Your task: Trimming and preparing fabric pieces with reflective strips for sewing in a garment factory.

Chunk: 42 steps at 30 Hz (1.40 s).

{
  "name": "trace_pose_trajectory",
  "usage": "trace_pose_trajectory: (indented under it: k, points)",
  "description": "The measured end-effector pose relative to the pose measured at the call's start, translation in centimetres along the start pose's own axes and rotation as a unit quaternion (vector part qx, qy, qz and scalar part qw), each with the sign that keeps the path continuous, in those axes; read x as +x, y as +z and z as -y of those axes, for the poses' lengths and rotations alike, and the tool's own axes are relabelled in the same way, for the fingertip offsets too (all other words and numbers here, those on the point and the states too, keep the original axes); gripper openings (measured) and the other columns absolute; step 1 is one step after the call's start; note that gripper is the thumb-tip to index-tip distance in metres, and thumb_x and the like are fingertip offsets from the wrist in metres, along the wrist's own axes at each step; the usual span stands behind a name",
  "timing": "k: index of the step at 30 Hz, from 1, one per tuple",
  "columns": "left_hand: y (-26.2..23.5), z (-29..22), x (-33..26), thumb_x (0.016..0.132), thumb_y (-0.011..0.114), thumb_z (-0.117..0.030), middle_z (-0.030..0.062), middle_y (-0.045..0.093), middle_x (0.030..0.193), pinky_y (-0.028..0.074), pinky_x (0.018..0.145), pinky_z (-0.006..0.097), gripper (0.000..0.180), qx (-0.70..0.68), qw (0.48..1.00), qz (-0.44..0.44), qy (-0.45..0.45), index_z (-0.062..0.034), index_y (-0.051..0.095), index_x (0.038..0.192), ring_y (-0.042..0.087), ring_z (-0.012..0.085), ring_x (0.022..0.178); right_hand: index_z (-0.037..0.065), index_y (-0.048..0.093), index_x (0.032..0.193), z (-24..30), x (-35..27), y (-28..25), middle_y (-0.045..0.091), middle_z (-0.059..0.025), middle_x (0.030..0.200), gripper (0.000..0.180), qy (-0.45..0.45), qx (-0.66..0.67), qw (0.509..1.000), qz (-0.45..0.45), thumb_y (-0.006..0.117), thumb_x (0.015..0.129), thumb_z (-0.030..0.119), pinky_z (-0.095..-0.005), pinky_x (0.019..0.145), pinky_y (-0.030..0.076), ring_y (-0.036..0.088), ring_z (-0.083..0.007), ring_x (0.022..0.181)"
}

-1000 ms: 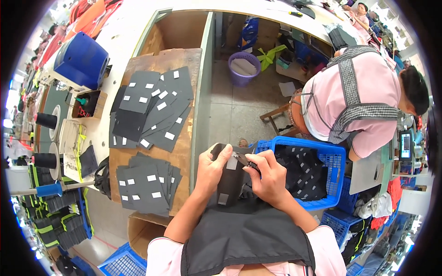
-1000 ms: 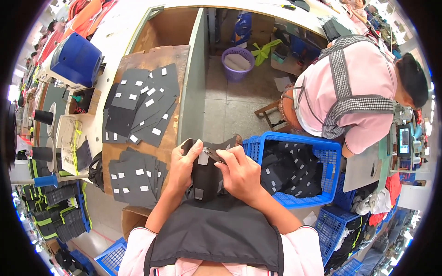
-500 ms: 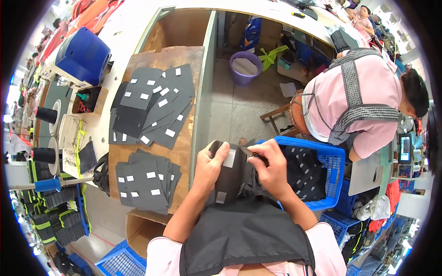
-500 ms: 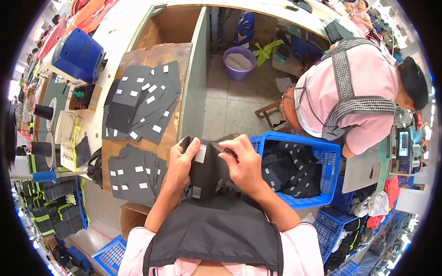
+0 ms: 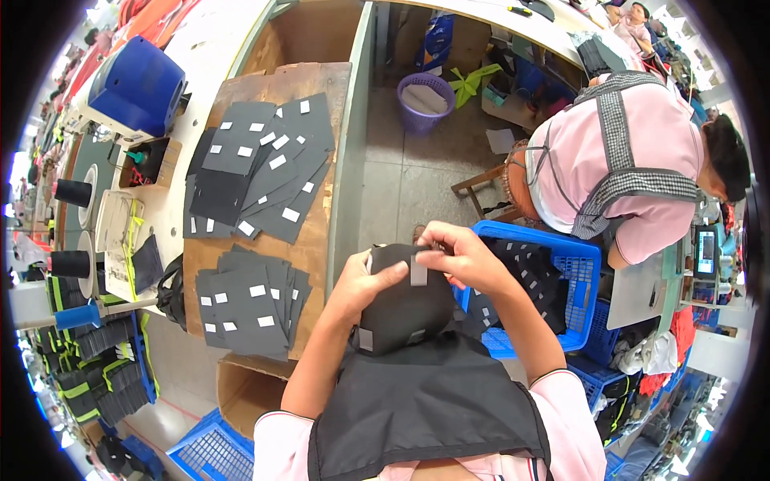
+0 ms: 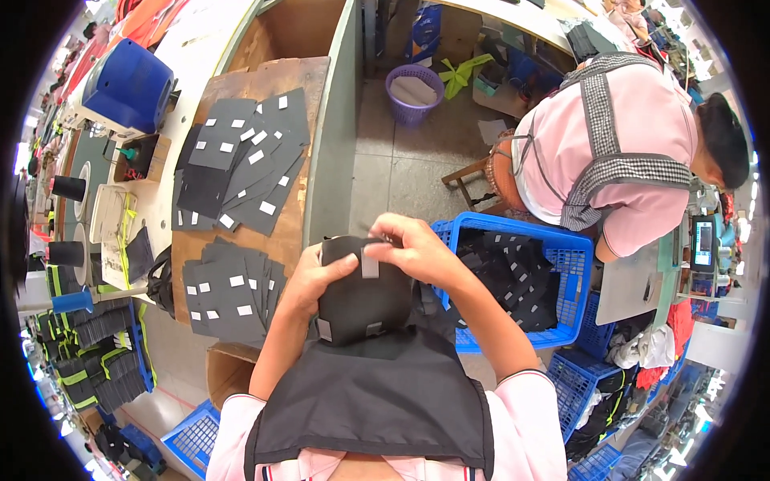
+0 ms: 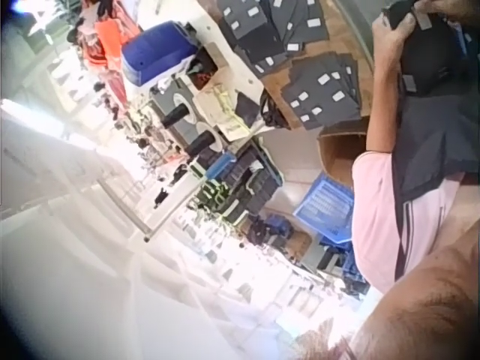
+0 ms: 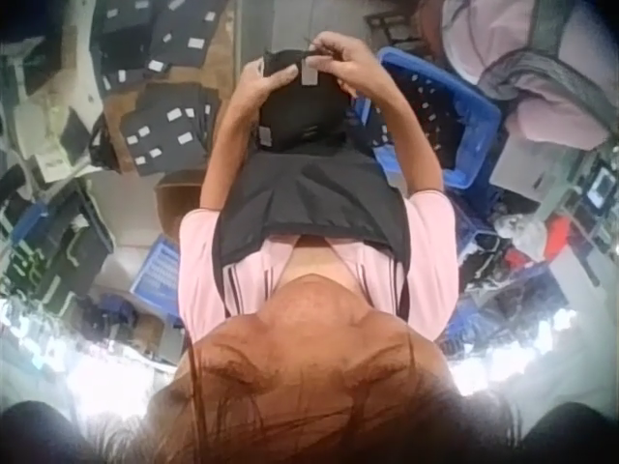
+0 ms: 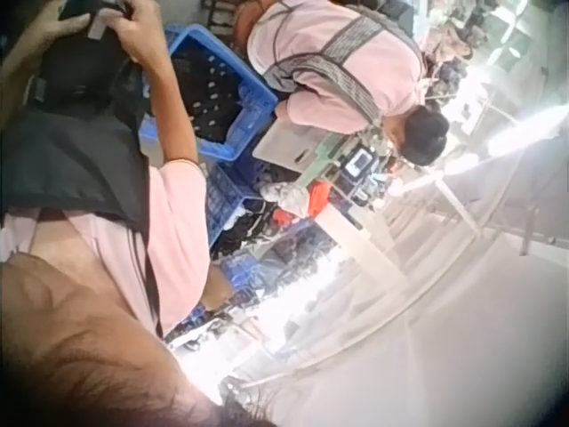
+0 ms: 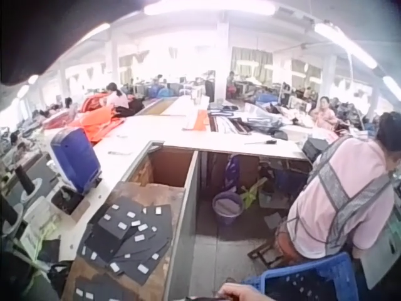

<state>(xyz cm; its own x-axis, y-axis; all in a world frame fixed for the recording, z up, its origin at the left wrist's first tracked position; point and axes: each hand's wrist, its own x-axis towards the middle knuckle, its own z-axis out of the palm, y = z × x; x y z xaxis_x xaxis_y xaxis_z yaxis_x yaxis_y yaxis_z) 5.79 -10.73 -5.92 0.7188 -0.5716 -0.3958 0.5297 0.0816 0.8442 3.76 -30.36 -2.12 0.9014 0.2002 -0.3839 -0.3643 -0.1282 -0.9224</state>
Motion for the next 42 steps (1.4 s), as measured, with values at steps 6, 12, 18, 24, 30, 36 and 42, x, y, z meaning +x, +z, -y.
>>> trace_pose_trajectory:
  k: [6, 12, 18, 24, 30, 36, 42]
  points:
    - [-0.7, 0.4, -0.2, 0.077, 0.071, -0.022, 0.0095, 0.063, 0.091, 0.052, 0.068, 0.027, 0.039, -0.146, 0.985, -0.063, -0.071, 0.0025, 0.057, 0.104, 0.061, 0.0150, 0.077, 0.006, 0.054, 0.101, -1.9, -2.5, 2.4, 0.052, -0.0085, 0.086, 0.032, -0.222, -0.276, 0.903, -0.241, 0.068, 0.073, 0.008, -0.0305, 0.057, 0.046, 0.055, -0.0217, 0.064]
    - [-0.1, -0.4, -0.1, 0.077, 0.072, -0.021, 0.0089, 0.062, 0.090, 0.051, 0.067, 0.027, 0.037, -0.144, 0.986, -0.043, -0.078, 0.0021, 0.057, 0.103, 0.060, 0.0138, 0.077, 0.007, 0.058, 0.095, -1.4, -2.2, 2.2, 0.053, -0.0080, 0.082, 0.029, -0.269, -0.343, 0.871, -0.225, 0.069, 0.069, 0.005, -0.0312, 0.053, 0.045, 0.055, -0.0243, 0.060]
    - [-0.2, -0.5, -0.1, 0.077, 0.071, -0.019, 0.0069, 0.062, 0.089, 0.050, 0.068, 0.026, 0.034, -0.133, 0.988, -0.055, -0.054, 0.0014, 0.058, 0.101, 0.059, 0.0123, 0.077, 0.006, 0.060, 0.092, -1.5, -1.9, 2.1, 0.053, -0.0077, 0.077, 0.026, -0.309, -0.378, 0.841, -0.232, 0.069, 0.068, 0.005, -0.0316, 0.053, 0.045, 0.056, -0.0239, 0.061]
    - [-0.2, -0.8, -0.1, 0.077, 0.071, -0.018, 0.0072, 0.062, 0.090, 0.050, 0.068, 0.026, 0.035, -0.116, 0.990, -0.060, -0.043, 0.0016, 0.058, 0.102, 0.059, 0.0128, 0.078, 0.005, 0.060, 0.092, -1.7, -0.9, 2.0, 0.053, -0.0085, 0.077, 0.025, -0.300, -0.343, 0.863, -0.218, 0.068, 0.068, 0.000, -0.0312, 0.053, 0.045, 0.055, -0.0236, 0.063]
    - [-1.6, -0.7, 0.4, 0.076, 0.072, -0.019, 0.0109, 0.062, 0.094, 0.053, 0.069, 0.030, 0.040, -0.195, 0.976, -0.083, -0.058, 0.0021, 0.056, 0.105, 0.062, 0.0173, 0.079, 0.006, 0.051, 0.111, -4.5, -0.8, 0.1, 0.045, 0.0055, 0.077, 0.043, 0.093, 0.212, 0.970, -0.079, 0.072, 0.073, 0.009, -0.0189, 0.049, 0.035, 0.039, -0.0038, 0.061]
    - [-3.1, 1.6, 0.8, 0.072, 0.075, -0.031, 0.0132, 0.048, 0.122, 0.039, 0.095, 0.034, 0.075, -0.188, 0.978, -0.088, -0.009, -0.0032, 0.036, 0.131, 0.048, 0.0229, 0.113, 0.001, 0.062, 0.101, -5.8, -1.6, 3.8, 0.064, -0.0045, 0.097, 0.027, 0.081, 0.359, 0.926, -0.084, 0.070, 0.076, 0.008, -0.0246, 0.075, 0.048, 0.060, -0.0100, 0.082]
    - [-1.5, 2.6, -1.4, 0.065, 0.079, -0.028, 0.0118, 0.048, 0.122, 0.037, 0.096, 0.033, 0.084, -0.190, 0.978, -0.036, -0.082, -0.0033, 0.036, 0.132, 0.047, 0.0224, 0.113, -0.001, 0.059, 0.105, -4.9, -0.4, 4.7, 0.064, -0.0049, 0.096, 0.026, 0.012, 0.274, 0.951, -0.143, 0.065, 0.080, 0.007, -0.0227, 0.075, 0.047, 0.059, -0.0095, 0.082]
